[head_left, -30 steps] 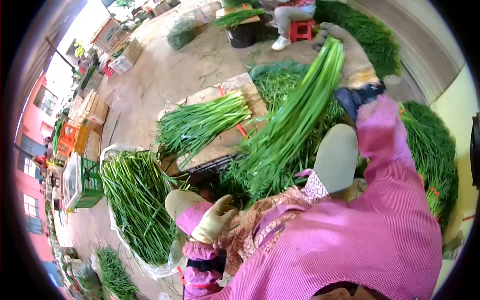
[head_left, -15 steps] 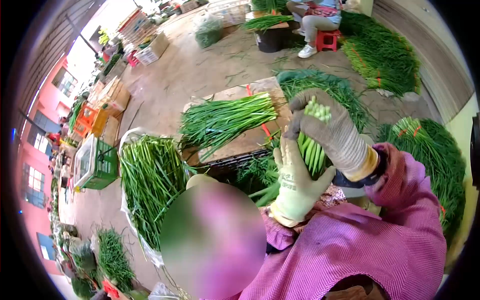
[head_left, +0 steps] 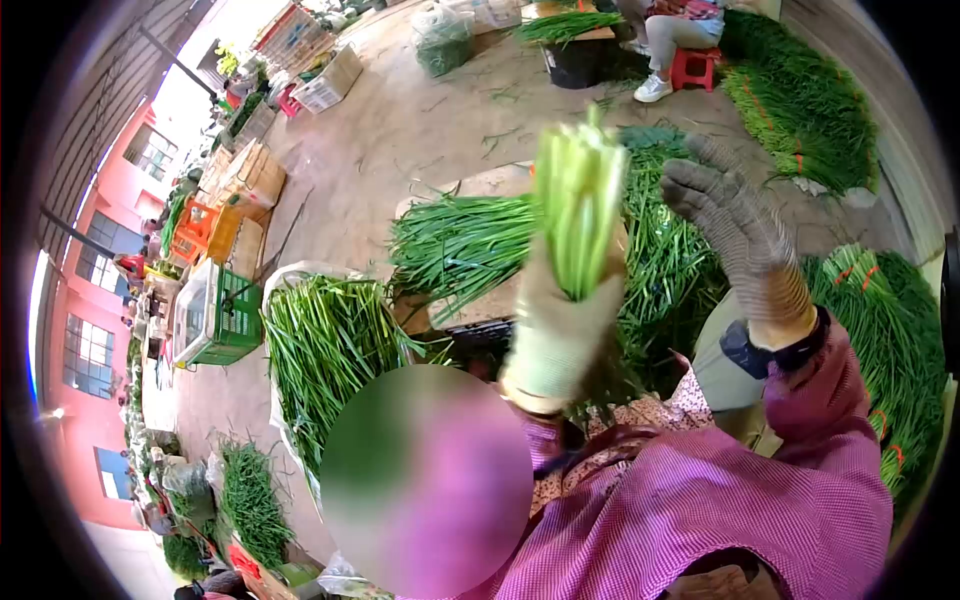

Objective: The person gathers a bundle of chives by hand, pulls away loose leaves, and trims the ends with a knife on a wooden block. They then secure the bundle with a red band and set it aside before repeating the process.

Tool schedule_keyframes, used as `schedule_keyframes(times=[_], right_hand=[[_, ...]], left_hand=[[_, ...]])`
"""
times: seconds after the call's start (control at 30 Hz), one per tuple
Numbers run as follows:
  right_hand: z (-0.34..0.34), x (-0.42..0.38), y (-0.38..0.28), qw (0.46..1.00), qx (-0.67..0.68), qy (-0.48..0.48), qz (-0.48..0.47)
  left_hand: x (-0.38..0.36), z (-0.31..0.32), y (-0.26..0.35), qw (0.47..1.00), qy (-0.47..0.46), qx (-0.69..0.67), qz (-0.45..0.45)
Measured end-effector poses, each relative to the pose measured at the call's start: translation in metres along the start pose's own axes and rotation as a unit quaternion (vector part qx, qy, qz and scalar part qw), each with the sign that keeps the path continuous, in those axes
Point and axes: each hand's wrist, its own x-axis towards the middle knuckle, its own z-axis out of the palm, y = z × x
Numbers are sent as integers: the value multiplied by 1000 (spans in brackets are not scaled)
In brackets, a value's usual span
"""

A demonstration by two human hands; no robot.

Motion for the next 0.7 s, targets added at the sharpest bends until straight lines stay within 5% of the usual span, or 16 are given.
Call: schedule_keyframes(times=[0.07,0.13,0.2,0.3,0.37,0.5,0.7], right_hand=[[-19,13,7,996,-80,9,25],[-38,26,21,976,-216,27,29],[-48,33,44,979,-179,69,72],[-62,43,84,979,-147,95,106],[-75,51,108,969,-188,47,151],[-86,56,163,938,-235,-4,256],[-104,73,219,906,-274,-54,316]], left_hand=[[29,-37,39,999,44,23,4],[64,-71,63,986,65,100,114],[95,-89,83,964,70,217,137],[150,-116,58,888,1,399,230],[183,-119,19,756,-40,572,316],[233,-110,-128,702,-107,672,208],[262,-84,-268,754,-226,613,74]])
